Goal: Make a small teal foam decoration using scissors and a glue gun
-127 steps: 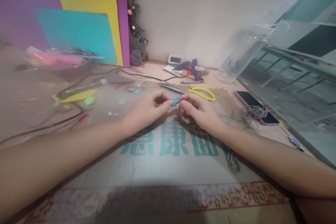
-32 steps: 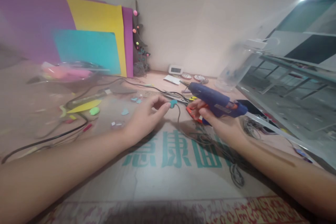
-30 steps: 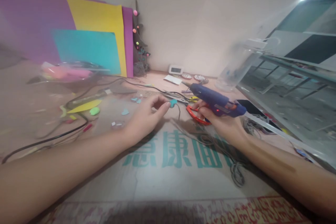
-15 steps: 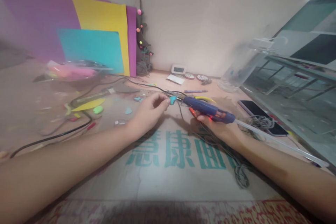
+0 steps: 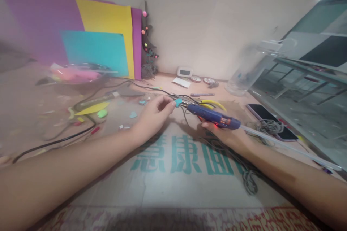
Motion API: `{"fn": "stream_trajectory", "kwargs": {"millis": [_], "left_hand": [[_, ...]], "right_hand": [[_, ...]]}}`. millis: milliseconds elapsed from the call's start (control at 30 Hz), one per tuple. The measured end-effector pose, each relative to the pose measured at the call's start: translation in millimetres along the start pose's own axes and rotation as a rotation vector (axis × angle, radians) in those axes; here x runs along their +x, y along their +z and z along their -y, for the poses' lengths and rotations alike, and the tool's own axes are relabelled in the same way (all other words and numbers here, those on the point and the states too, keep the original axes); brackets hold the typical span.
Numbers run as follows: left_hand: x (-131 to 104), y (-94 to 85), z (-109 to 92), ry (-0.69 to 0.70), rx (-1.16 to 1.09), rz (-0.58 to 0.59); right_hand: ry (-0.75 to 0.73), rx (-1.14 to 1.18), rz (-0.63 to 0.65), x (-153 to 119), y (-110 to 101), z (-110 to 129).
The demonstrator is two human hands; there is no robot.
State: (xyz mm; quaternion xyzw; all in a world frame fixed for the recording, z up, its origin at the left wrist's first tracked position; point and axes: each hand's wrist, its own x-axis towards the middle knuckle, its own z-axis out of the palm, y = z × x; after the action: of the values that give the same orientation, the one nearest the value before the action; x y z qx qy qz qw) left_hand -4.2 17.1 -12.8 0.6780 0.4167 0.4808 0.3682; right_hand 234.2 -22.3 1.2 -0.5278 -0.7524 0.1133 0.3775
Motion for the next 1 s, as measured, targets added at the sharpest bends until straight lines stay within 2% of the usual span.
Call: {"fn": "stream_trajectory", "kwargs": {"millis": [167,367,1000], "left_hand": [[-0.1,-0.7,-2.0,0.016,0.011,0.006],[-0.2,-0.6,-1.8,0.02,0.022,0.012],[-0.2,-0.2,-1.1,0.014,0.011,0.012]], "right_hand": [[-0.003,0.028,0.051,0.2,0.4,-3.5],[-0.072,-0.133,-0.013,-1.0,-0.6,-4.4],[-0.044,-0.131,-0.047,-0.3,2.6,0.4]]}}
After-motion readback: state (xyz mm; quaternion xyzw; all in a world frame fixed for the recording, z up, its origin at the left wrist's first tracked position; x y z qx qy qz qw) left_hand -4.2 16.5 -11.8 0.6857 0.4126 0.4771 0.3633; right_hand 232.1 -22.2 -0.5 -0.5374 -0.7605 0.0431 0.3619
